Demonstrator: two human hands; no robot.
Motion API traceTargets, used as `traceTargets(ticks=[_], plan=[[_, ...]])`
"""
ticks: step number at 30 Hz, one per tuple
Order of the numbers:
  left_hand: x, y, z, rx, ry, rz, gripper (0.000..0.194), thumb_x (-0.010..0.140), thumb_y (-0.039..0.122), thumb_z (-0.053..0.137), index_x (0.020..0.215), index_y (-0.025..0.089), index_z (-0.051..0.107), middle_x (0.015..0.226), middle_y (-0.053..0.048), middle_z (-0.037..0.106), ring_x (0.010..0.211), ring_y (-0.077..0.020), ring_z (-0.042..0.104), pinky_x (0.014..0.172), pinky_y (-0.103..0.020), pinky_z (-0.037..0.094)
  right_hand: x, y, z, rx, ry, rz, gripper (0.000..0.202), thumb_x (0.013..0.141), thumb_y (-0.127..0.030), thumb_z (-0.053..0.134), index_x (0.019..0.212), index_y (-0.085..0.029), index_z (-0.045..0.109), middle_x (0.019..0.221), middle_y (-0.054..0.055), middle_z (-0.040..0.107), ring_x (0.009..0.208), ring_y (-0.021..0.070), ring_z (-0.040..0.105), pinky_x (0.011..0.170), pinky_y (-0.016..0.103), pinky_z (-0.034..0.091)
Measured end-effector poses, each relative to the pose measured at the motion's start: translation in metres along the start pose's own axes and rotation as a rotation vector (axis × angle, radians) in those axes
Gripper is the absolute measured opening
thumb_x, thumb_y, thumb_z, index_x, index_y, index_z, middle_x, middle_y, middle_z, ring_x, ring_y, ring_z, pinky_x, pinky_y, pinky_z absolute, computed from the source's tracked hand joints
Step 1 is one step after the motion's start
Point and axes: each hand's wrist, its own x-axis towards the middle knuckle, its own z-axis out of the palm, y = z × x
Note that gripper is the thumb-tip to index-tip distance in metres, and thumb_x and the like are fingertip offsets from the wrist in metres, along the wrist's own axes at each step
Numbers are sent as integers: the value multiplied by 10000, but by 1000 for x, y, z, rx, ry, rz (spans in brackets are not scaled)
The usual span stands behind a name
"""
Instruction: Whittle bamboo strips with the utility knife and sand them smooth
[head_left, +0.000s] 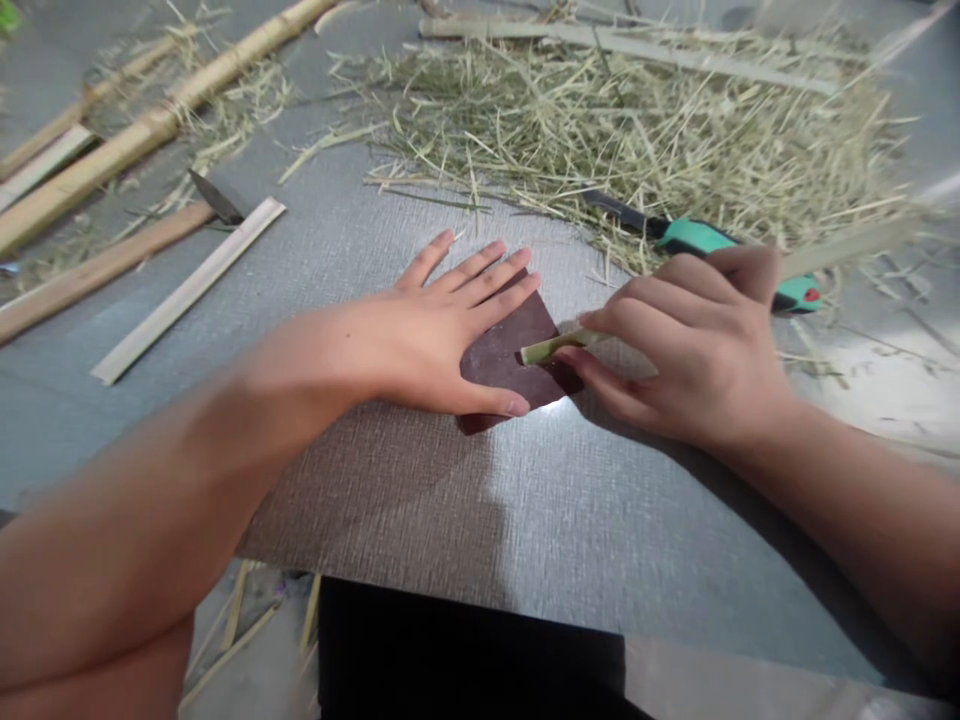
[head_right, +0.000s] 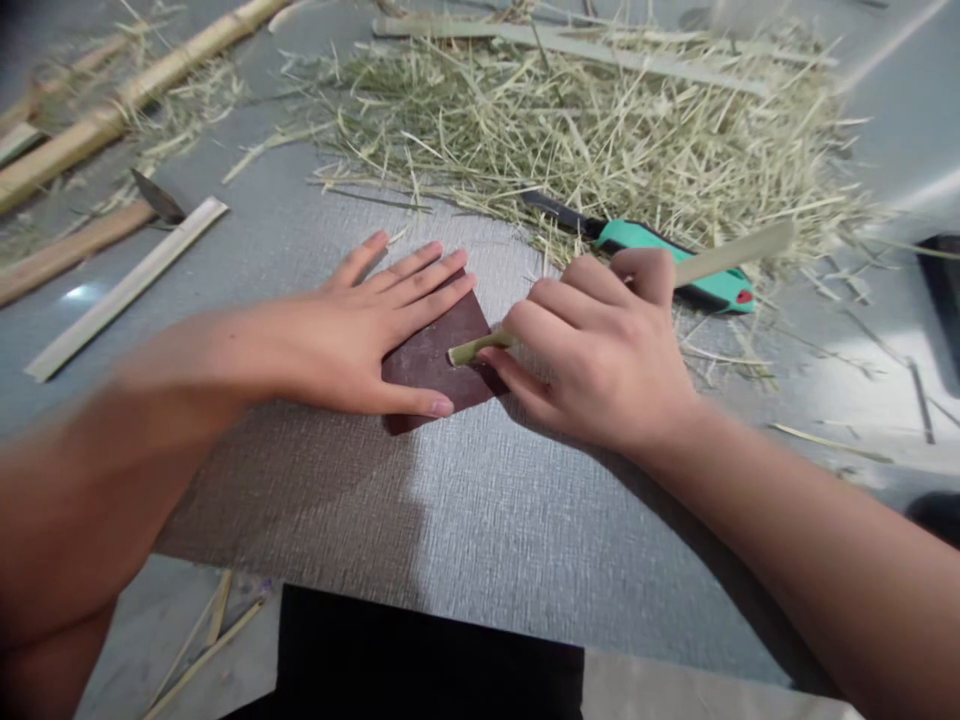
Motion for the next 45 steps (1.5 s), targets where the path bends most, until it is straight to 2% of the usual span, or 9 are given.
traceTargets(ticks=[4,8,17,21,23,33,35,40,45], plan=[[0,0,-1,2,-18,-2,1340,1027,965,609,2015,316,-22,2077,-16,-140,1924,-439,-161,1508,-617,-236,1,5,1,1,37,-27,392,1210,-572,619,999,-249,694,917,60,722,1006,271,619,1090,565,365],[-1,0,-2,0,-10,3,1338,1025,964,616,2015,327,-18,2080,-16,-122,1924,-445,-157,1512,-626,-225,1,9,0,-22,7,-25,414,1216,-582,600,976,-255,683,940,57,727,1010,267,600,1090,563,365],[-1,-2,-3,-8,-10,17,1345,1022,969,633,2015,339,-20,2077,-9,-120,1926,-440,-153,1510,-625,-227,3,15,2,54,19,-48,368,1183,-568,629,988,-257,649,926,54,735,976,275,642,1104,563,376],[-1,-1,-3,-2,-16,16,1336,1026,969,615,2017,326,-9,2075,-9,-127,1928,-430,-150,1509,-614,-233,3,18,7,92,178,-154,322,1142,-529,679,1014,-238,628,875,33,698,893,235,599,1033,501,371],[0,-1,-3,1,-20,2,1341,1020,971,614,2017,326,-8,2075,-6,-134,1928,-423,-150,1506,-614,-241,4,19,9,87,205,-168,309,1138,-515,676,1020,-234,627,865,33,693,884,231,592,1009,487,365],[-4,-7,-5,-4,-39,-4,1338,1015,974,634,2011,378,-30,2076,27,-127,1921,-446,-157,1518,-632,-209,2,18,8,38,191,-127,345,1154,-539,689,995,-243,613,866,30,700,893,240,594,1013,493,369],[-4,-7,-5,-2,-38,1,1339,1008,980,639,2012,384,-18,2077,36,-123,1922,-446,-159,1520,-640,-206,1,16,7,26,150,-124,320,1161,-518,704,1003,-249,632,880,32,709,909,244,602,1012,492,369],[-3,-7,-4,5,-49,-11,1357,1004,999,606,2016,342,-15,2069,31,-159,1926,-421,-164,1517,-622,-226,0,13,4,8,142,-123,341,1164,-543,680,994,-248,659,868,37,694,909,246,594,1014,517,376],[-3,-8,-4,-5,-44,-5,1355,1001,990,620,2016,352,-11,2072,23,-151,1926,-434,-156,1521,-630,-209,-2,9,-3,3,-8,-50,402,1194,-585,625,963,-264,698,887,52,712,960,269,628,1077,555,392]])
